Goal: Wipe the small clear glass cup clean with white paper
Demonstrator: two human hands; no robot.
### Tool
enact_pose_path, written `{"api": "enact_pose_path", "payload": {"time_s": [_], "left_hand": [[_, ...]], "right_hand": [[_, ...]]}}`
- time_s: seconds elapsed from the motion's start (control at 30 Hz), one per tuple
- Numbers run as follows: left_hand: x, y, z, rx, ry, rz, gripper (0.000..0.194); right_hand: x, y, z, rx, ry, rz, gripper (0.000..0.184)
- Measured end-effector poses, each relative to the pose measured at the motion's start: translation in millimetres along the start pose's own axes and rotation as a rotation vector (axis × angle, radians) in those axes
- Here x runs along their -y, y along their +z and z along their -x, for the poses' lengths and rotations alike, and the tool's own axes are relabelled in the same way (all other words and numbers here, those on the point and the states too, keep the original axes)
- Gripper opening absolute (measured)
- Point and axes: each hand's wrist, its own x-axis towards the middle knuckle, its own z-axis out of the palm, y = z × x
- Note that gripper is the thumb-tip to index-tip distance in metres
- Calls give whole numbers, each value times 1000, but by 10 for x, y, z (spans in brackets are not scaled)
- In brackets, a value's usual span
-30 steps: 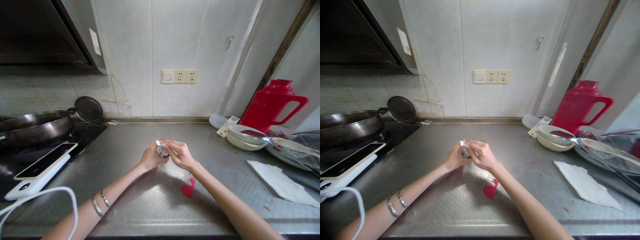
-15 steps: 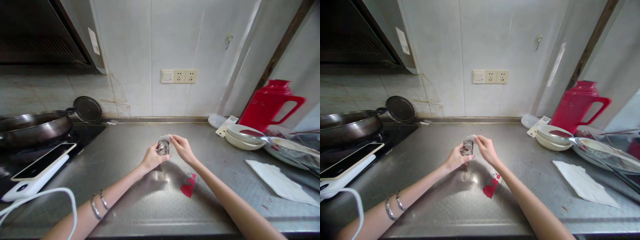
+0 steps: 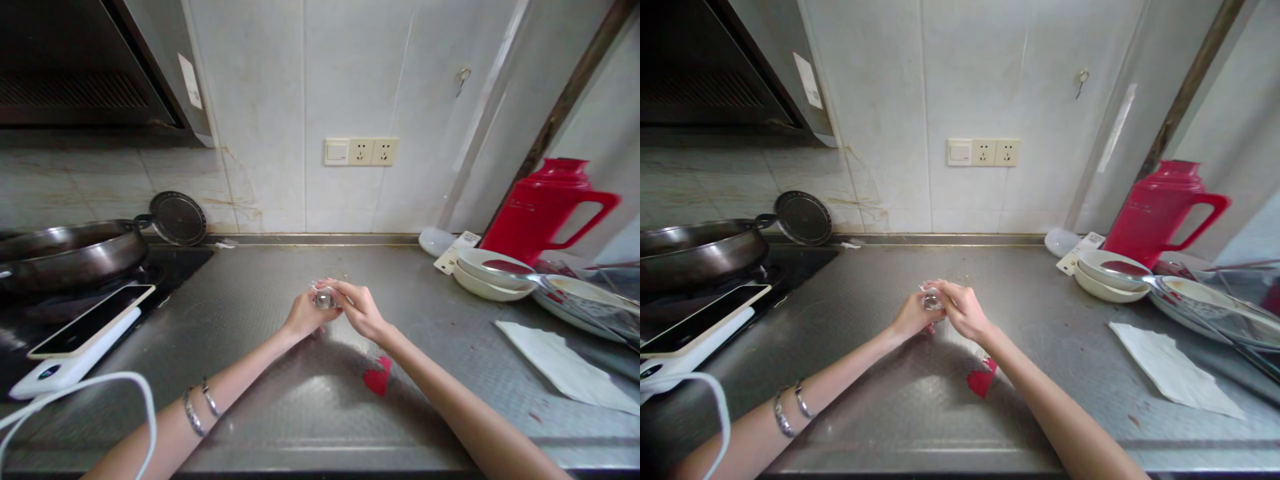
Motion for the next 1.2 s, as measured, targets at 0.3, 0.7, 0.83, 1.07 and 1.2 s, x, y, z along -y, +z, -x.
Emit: {"api": "enact_pose_path", "payload": {"time_s": [0.3,0.7,0.83,1.07,1.2], "left_hand": [[85,-33,-56,-62,-25,-55,36],[-2,-55,-26,-119,103,-308,28],[-52,-102,-23,-117,181,-341,27],[-23,-162,-40,-110,189,-317,22],[36,-159,-69,-98,131,-286,26]], "right_hand": [[23,12,8,-272,30,121,31],[-144,-50,1,80,-326,527,39],[-127,-26,-2,66,-411,577,44],[-93,13,23,50,-454,510,40],[-6,-3,36,57,-340,353,31]]}}
